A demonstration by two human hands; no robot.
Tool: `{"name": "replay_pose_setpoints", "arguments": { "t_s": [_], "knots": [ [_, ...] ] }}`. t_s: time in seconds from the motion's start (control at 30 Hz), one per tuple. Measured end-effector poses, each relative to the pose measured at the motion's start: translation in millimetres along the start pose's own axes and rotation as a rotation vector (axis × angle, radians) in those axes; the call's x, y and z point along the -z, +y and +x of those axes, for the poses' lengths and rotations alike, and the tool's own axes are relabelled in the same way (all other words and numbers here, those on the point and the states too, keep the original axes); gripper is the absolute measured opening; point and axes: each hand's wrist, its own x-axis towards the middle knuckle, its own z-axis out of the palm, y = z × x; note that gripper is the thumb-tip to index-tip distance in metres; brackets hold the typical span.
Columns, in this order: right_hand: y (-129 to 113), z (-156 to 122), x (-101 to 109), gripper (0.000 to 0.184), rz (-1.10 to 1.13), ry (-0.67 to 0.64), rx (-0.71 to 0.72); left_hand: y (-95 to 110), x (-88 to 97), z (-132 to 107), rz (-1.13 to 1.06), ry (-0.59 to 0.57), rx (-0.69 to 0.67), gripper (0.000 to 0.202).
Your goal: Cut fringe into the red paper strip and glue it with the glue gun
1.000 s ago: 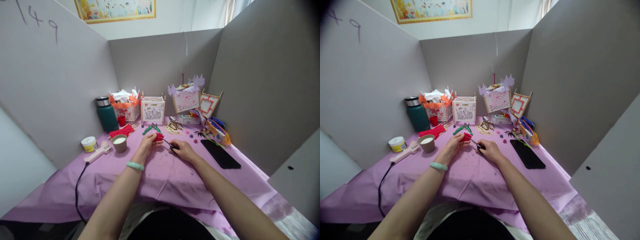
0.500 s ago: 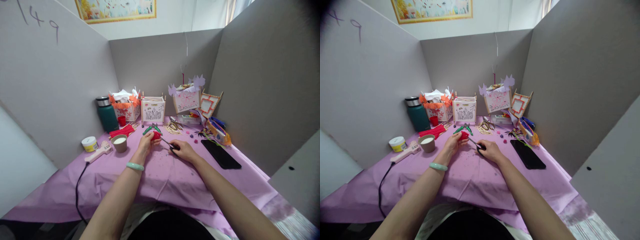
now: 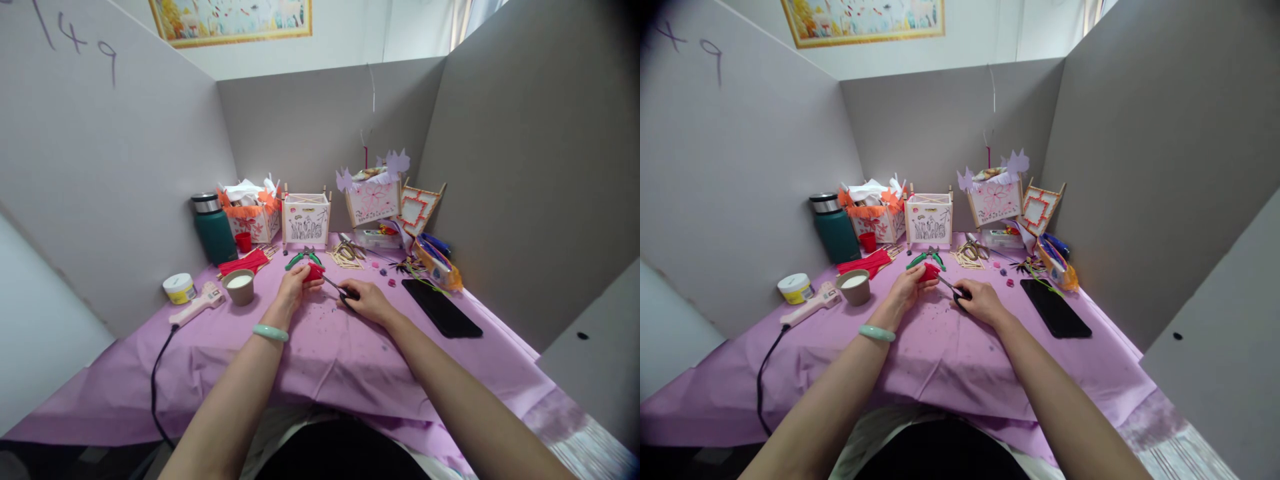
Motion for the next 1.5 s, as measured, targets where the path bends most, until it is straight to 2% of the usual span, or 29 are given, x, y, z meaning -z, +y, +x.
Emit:
{"name": "replay_pose_setpoints", "arguments": {
  "t_s": [1.5],
  "knots": [
    [-3.0,-0.1,0.5,0.025,-0.027,-0.003,-0.039,4.3,-8.3,-8.6,0.004,-0.025,0.041,0.013]
  ]
}}
